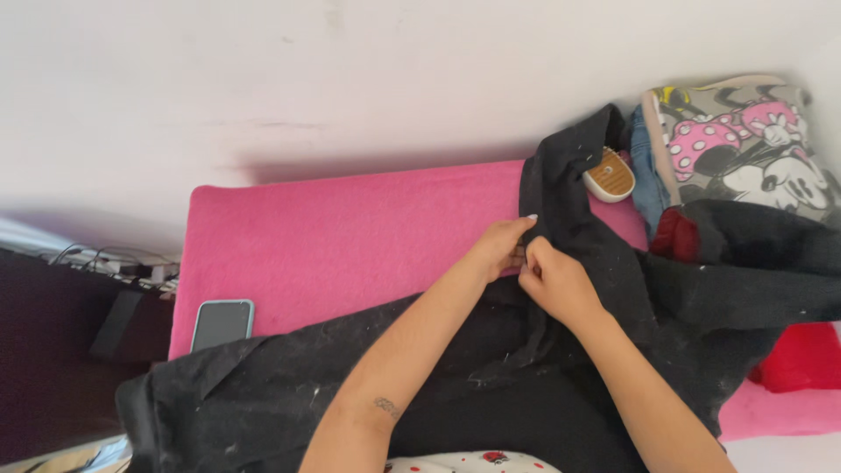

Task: The person cleans lint from a black sweatshirt using a lint roller and then folds it.

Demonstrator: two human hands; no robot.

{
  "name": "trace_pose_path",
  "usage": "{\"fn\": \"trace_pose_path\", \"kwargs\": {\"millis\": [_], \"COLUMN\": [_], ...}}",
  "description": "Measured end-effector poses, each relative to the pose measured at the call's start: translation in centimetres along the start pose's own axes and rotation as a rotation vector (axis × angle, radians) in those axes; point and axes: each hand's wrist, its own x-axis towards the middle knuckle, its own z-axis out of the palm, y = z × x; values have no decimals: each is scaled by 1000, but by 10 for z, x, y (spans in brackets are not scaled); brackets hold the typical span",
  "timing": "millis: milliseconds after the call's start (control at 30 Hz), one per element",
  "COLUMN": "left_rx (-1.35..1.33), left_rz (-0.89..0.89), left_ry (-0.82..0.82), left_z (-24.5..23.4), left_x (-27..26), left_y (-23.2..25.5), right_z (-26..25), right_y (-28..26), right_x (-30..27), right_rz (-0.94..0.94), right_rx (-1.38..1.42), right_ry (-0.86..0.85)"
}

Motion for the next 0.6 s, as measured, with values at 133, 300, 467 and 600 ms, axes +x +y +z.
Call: {"fn": "trace_pose_path", "kwargs": {"millis": [133,300,467,600], "left_rx": [-195,-625,-845,-901], "left_rz": [-44,-162,65,391], "left_ry": [-77,-259,-357,191], "left_z": [21,36,3,-37], "left_x": [12,-58,-176,-300], "left_y": [-2,51,95,104], "right_z": [-26,-36,-9,-23], "right_y": [-18,-56,-39,-29], "right_x": [-49,-124,-164,-176], "right_rz": [-226,-681,-728,-591], "right_rx": [134,13,-137,6], "right_ry": [-11,-280,-359,-481]}}
